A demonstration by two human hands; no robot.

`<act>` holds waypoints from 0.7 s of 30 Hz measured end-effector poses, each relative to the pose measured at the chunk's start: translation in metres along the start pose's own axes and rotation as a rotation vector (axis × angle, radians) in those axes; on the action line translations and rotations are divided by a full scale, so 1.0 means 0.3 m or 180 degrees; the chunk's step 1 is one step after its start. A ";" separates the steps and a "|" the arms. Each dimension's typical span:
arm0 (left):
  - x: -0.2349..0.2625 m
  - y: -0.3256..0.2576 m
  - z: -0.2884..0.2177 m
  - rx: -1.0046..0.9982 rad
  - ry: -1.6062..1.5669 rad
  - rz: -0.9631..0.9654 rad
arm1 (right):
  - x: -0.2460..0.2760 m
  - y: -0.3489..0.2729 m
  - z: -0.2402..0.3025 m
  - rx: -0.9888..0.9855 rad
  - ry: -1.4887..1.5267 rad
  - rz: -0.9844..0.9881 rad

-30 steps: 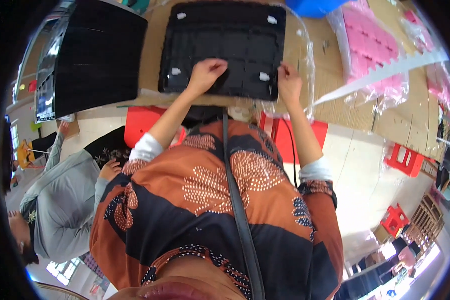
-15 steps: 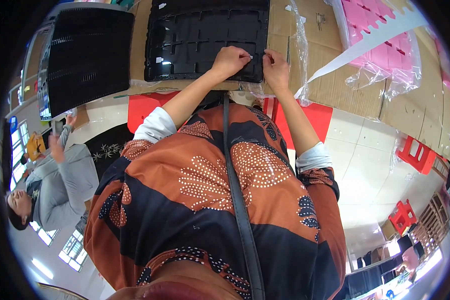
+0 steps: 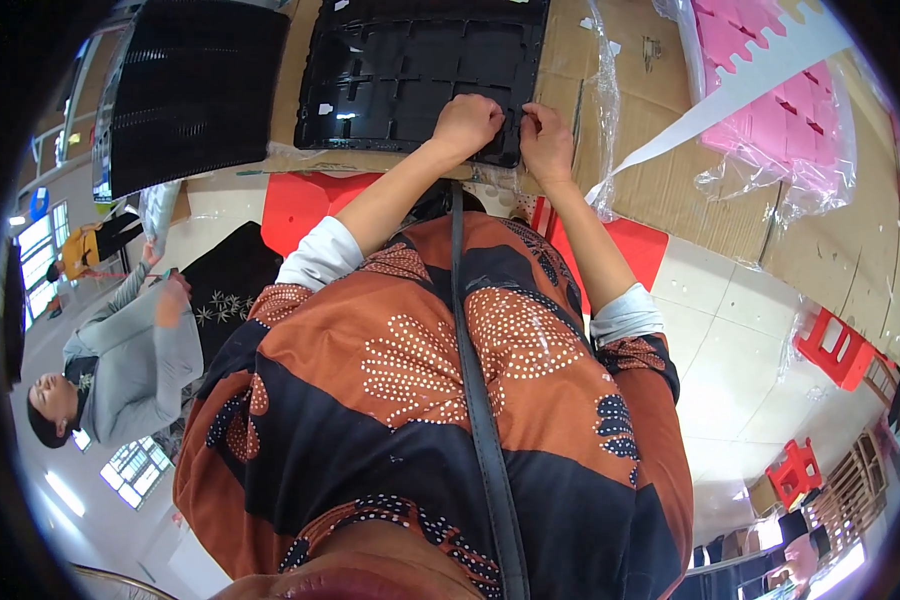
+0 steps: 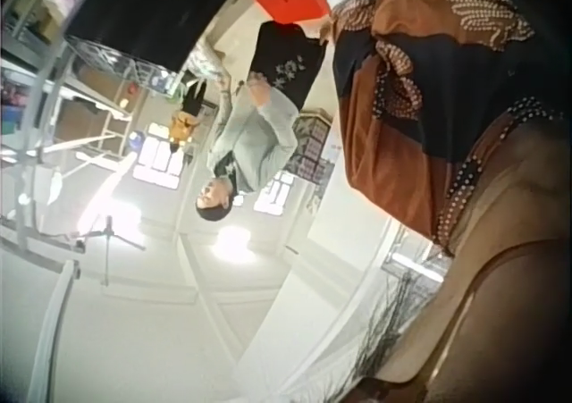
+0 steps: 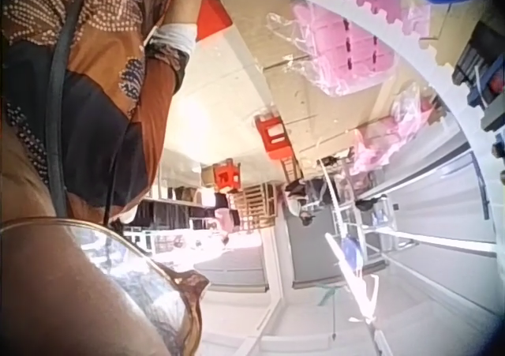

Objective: The person applies small adhesive pads to black plastic trays, then places pink foam inserts into the trays by hand.

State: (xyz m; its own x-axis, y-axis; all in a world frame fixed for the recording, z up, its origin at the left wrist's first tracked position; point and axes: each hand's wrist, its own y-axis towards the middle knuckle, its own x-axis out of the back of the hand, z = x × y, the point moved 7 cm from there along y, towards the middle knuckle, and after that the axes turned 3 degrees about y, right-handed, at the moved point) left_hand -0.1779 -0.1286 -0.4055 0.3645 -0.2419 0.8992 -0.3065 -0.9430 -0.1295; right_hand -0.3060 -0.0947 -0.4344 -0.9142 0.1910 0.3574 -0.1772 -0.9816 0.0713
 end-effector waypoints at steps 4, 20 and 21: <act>-0.009 -0.004 -0.005 0.0033 0.0163 -0.0004 | -0.007 0.004 0.016 0.0107 -0.0001 0.0026; -0.018 0.014 0.021 -0.0022 -0.0197 -0.0051 | -0.008 -0.003 0.031 0.0260 -0.0083 -0.0214; -0.011 0.016 0.022 0.0024 -0.0330 -0.0066 | -0.006 -0.002 0.032 0.0295 -0.0108 -0.0216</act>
State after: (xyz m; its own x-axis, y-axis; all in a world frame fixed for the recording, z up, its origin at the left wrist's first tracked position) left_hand -0.1748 -0.1338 -0.4118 0.4598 -0.2444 0.8537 -0.2914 -0.9497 -0.1149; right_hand -0.3007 -0.0943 -0.4261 -0.8882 0.2586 0.3799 -0.2024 -0.9623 0.1818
